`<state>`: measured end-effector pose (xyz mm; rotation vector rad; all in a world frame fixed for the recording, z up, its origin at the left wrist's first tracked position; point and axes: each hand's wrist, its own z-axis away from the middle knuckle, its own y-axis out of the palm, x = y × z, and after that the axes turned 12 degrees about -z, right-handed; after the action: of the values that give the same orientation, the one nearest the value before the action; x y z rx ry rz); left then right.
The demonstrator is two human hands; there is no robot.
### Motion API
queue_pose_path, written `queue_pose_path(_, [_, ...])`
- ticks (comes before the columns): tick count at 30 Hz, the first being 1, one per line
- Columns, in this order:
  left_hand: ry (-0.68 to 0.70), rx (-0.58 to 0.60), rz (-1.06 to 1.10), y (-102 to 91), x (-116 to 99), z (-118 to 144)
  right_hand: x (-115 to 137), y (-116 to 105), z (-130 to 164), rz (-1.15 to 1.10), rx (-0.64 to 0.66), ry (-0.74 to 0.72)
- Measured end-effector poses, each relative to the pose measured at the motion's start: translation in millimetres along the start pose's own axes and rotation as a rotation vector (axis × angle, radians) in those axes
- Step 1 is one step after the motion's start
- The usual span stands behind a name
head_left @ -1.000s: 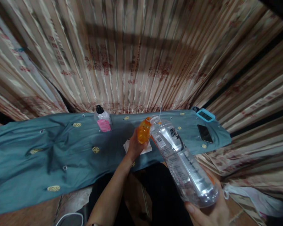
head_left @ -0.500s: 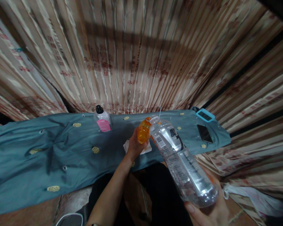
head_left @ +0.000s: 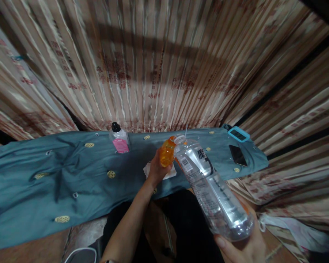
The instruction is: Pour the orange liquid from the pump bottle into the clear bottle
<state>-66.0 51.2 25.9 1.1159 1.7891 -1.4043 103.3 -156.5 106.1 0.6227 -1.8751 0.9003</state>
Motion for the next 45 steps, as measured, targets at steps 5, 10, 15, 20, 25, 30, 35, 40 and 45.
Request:
queue_pose_path(5, [-0.017,0.012,0.011,-1.0,-2.1,0.0,-2.0,-0.1,-1.4,0.023,0.0,-0.04])
queue_pose_path(10, [-0.018,-0.005,0.01,1.8,0.8,-0.5,-1.9,-0.4,-1.2,-0.02,0.011,-0.028])
queue_pose_path(15, [0.001,-0.013,-0.001,2.7,2.1,-0.8,1.0,0.7,-0.6,-0.015,0.0,0.002])
queue_pose_path(20, [0.021,-0.023,-0.008,0.8,1.0,-0.2,-1.1,1.5,-1.2,-0.046,-0.001,-0.019])
queue_pose_path(25, [0.029,-0.016,0.028,0.5,0.6,-0.3,-3.3,-0.4,-2.0,-0.077,0.01,-0.03])
queue_pose_path(30, [0.019,-0.011,0.026,0.7,-1.0,-0.3,-1.5,-2.2,-2.0,-0.102,0.019,0.016])
queue_pose_path(35, [0.018,-0.018,0.008,0.7,-0.2,-0.1,-0.8,-3.0,-3.2,-0.066,0.025,-0.004])
queue_pose_path(40, [0.009,-0.003,0.012,1.5,2.0,-0.1,-2.8,-4.7,-5.0,-0.073,0.038,-0.047])
queue_pose_path(45, [0.004,-0.014,-0.008,0.6,0.6,0.0,-5.6,-5.6,-4.1,-0.007,0.034,-0.044])
